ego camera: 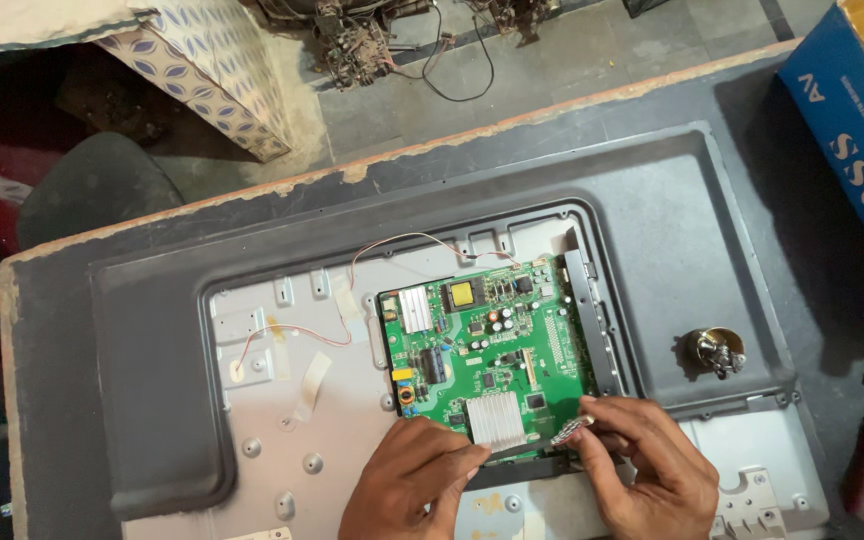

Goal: The person works on a disassembled television, connecting wires to a circuit board and handling a small cylindrical component. They use a screwdriver to manipulate parts on the board and adjust connections.

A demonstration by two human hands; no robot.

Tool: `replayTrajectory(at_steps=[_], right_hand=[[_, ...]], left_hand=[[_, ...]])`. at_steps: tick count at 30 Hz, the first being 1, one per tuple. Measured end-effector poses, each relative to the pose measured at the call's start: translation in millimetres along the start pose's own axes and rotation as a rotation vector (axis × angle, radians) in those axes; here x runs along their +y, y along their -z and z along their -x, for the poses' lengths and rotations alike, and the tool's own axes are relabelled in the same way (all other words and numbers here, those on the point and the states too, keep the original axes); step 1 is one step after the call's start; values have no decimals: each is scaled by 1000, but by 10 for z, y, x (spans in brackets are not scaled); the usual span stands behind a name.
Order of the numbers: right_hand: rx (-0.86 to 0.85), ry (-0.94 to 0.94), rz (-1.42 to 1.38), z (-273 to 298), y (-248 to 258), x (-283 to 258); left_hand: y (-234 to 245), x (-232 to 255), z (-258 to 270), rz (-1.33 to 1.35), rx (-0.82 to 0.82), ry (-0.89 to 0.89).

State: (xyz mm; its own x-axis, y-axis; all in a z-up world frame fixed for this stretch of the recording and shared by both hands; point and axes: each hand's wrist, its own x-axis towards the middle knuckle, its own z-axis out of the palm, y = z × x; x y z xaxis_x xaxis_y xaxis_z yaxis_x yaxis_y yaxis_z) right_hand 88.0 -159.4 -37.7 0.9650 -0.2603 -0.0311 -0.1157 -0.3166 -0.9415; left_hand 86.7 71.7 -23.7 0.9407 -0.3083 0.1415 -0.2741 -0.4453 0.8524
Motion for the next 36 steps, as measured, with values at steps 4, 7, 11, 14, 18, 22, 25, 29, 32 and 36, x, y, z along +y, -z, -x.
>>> replayTrajectory(at_steps=[4, 7, 11, 14, 18, 22, 25, 29, 32, 36], right_hand=[[16, 40, -53, 1, -13, -37], [38, 23, -66, 6, -26, -61], [29, 66, 21, 24, -12, -57], [-8, 137, 73, 20, 3, -20], [-91, 233, 109, -1, 60, 3], [-120, 283, 211, -24, 68, -10], [-106, 268, 265, -33, 34, -39], [-95, 265, 288, -48, 6, -96], [-89, 284, 262, -70, -18, -103], [-100, 302, 230, -113, -35, -69]], left_hand=[[-15, 1, -9, -10, 34, -32], [-13, -7, -17, -6, 53, -66], [-2, -7, -16, -28, 44, -100], [-4, 1, -26, -60, 40, -132], [0, 30, -26, -114, 31, -162], [7, 36, -37, -120, 33, -220], [17, 30, -37, -126, 40, -264], [-2, 20, -18, -139, 41, -267], [-11, -4, -8, -176, 64, -277], [25, -11, 19, -188, 62, -254]])
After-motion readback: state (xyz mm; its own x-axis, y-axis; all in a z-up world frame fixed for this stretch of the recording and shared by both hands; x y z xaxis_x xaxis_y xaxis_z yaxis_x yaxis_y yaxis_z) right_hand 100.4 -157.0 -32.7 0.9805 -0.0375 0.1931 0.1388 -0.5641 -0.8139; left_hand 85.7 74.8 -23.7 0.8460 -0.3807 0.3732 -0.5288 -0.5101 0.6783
